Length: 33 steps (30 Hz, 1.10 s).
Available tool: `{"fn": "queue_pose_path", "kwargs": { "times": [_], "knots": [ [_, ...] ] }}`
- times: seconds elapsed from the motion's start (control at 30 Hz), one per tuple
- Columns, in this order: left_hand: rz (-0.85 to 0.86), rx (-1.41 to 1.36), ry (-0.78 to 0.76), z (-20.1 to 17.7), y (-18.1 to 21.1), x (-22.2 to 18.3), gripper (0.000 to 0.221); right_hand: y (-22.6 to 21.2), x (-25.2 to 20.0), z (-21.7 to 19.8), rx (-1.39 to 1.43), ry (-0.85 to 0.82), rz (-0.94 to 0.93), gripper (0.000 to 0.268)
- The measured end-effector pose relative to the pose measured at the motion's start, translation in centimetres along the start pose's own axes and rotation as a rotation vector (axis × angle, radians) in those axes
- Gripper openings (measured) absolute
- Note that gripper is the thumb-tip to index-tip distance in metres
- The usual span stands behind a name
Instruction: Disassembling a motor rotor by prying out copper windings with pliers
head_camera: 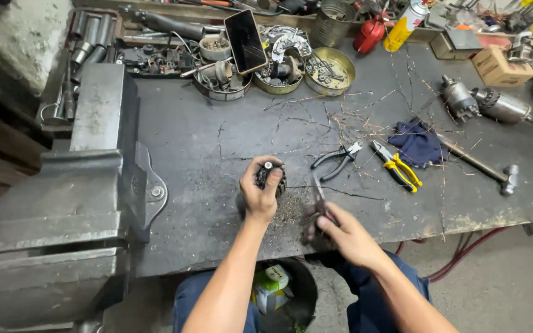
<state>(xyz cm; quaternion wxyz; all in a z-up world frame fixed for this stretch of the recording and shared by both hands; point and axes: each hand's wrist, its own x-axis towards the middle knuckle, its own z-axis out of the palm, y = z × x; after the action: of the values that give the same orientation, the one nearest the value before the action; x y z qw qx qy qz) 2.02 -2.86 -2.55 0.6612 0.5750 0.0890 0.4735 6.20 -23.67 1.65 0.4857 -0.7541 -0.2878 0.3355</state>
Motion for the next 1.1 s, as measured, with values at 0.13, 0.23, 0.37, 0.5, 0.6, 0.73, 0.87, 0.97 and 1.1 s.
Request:
{"fn": "queue_pose_path", "kwargs": {
  "times": [0.13,0.23,0.37,0.5,0.6,0.73,0.87,0.97,1.1],
  "knots": [
    [0.008,-0.151,-0.002,0.4,1.3,0.2,0.030,-3.2,-1.6,3.3,0.395,-0.233,0.141,0.051],
    [-0.015,-0.364,-0.013,0.6,1.6,0.1,0.031,-3.3,-1.1,4.1,0.527,-0.265,0.075,0.053],
    [-0.179,-0.591,0.059,0.6,1.5,-0.1,0.032,-3.4,-0.8,4.4,0.585,-0.251,0.149,0.049],
    [-0.213,-0.699,0.085,0.5,1.1,0.2,0.032,-4.9,-1.4,5.0,0.596,-0.276,0.258,0.065],
    [-0.199,-0.643,0.028,0.5,0.3,-0.2,0.028,-4.2,-0.4,5.3,0.598,-0.282,0.196,0.062],
    [-0.214,-0.633,0.049,0.7,0.2,-0.3,0.032,-2.5,0.1,5.8,0.546,-0.111,0.197,0.033],
    [-0.257,-0.606,0.150,0.3,0.4,0.3,0.035,-2.8,-0.5,6.5,0.747,-0.236,0.135,0.038],
    [-0.438,-0.721,0.285,-0.5,1.4,1.6,0.040,-1.0,-1.7,6.8,0.784,-0.181,0.226,0.041],
    [-0.723,-0.836,0.174,-1.5,2.7,1.6,0.047,1.3,-3.5,6.1,0.855,-0.070,0.289,0.040]
  ]
}}
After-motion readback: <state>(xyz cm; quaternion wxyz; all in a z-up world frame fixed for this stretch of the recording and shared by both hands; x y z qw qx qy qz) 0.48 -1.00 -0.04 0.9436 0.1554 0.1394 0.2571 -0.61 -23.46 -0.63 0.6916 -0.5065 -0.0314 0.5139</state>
